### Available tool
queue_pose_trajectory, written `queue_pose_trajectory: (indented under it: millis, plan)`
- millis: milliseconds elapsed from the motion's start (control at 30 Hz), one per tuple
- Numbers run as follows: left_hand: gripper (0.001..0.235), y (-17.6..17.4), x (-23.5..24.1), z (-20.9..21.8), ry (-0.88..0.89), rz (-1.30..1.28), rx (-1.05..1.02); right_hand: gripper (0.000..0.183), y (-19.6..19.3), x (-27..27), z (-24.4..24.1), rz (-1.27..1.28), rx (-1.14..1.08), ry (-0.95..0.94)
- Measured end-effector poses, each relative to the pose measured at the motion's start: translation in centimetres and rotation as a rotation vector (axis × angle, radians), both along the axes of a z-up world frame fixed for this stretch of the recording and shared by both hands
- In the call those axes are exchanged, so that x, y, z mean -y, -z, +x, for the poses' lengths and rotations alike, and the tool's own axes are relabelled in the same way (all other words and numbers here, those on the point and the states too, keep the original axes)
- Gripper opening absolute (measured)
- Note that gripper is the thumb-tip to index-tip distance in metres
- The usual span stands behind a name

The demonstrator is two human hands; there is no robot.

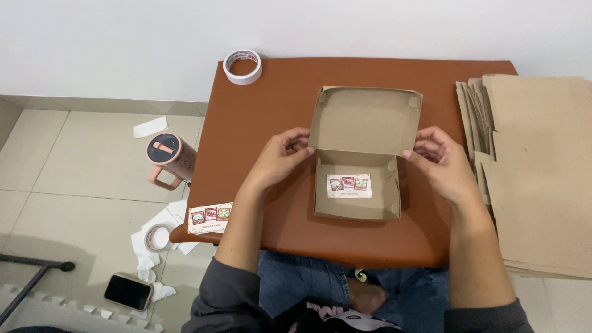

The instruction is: Assembling small cardboard boxes from flat templates by folding and tucking flaps.

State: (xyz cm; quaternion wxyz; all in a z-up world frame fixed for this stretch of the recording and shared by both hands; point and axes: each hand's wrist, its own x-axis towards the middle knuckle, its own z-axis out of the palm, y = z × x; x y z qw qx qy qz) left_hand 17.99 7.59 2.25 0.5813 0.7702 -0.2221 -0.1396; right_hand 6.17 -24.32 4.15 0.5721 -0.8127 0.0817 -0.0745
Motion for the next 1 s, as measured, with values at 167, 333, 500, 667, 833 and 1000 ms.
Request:
queue_pose_trajectory:
  millis: [167, 333, 500, 667, 833, 1000]
  plan:
    - [0.041, -0.8, -0.3, -1.9, -0.021, 0.050, 0.124, 0.041, 0.0, -0.3, -1.1, -0.063, 0.048, -0.008]
    - [0.043, -2.3, -0.5, -3.4, -0.016, 0.163, 0.392, 0.027, -0.4, -1.4, -2.3, -0.252, 0.148, 0.020]
    - [0.042, -2.2, 0.0, -4.0, 0.047, 0.295, 0.623, 0.038, -0.9, -2.8, -2.9, -0.427, 0.345, -0.103]
    - [0.038, -3.2, 0.2, -5.6, 0.036, 0.448, 0.770, 0.040, -0.9, -3.3, -3.9, -0.677, 0.388, -0.128]
    - [0.058, -4.7, -1.8, -9.3, 0.076, 0.442, 0.759, 0.052, -2.6, -3.8, -7.1, -0.681, 0.330, -0.148]
    - [0.059, -4.4, -2.3, -13.6, 0.074, 0.281, 0.474, 0.060, -3.0, -4.5, -10.4, -0.367, 0.038, -0.205]
